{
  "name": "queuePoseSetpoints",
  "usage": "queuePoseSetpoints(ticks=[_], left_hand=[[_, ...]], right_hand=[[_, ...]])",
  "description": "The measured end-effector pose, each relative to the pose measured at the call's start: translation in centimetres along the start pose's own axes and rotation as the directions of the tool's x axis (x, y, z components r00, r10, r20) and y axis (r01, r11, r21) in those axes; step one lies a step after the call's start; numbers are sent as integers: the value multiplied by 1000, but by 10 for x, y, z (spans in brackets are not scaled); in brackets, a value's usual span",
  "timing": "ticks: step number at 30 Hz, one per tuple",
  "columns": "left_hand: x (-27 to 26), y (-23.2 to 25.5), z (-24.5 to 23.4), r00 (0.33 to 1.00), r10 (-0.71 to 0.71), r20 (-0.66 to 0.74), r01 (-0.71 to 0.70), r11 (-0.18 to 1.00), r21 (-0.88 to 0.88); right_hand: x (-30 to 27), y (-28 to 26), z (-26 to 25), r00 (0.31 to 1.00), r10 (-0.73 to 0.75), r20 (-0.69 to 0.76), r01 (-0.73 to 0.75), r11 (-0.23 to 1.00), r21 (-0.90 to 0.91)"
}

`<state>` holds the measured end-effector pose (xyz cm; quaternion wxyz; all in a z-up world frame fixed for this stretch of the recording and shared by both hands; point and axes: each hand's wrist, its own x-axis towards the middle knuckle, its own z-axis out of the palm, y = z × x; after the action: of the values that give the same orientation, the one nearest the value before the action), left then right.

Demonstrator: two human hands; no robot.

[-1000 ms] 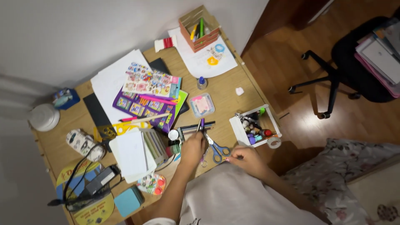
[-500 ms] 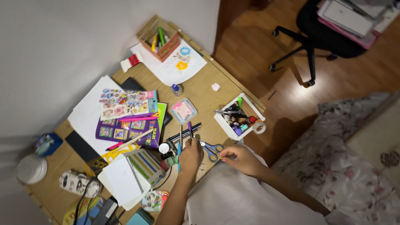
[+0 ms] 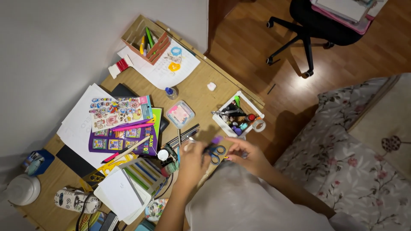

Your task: Organize stationery items, stickers, and tools into a white container on a desk.

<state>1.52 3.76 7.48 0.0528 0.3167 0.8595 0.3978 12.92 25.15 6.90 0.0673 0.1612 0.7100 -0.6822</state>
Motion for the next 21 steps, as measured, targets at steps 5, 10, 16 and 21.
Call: queuePoseSetpoints(ticks=[5, 10, 16, 21], left_hand=[[-4, 24, -7, 971, 91, 222, -73, 993, -88], [-13, 22, -20, 969, -21, 248, 47, 994, -100], [-30, 13, -36, 889, -352, 293, 445, 814, -373], [-44, 0, -8, 914, -333, 231, 390, 566, -726]], right_hand=[[-2, -13, -1, 997, -77, 8, 77, 997, -18], [-4, -3, -7, 993, -116, 11, 116, 975, -189], [-3, 23, -28, 995, -51, -83, 45, 996, -74], [-7, 18, -7, 967, 147, 208, -184, 968, 172]])
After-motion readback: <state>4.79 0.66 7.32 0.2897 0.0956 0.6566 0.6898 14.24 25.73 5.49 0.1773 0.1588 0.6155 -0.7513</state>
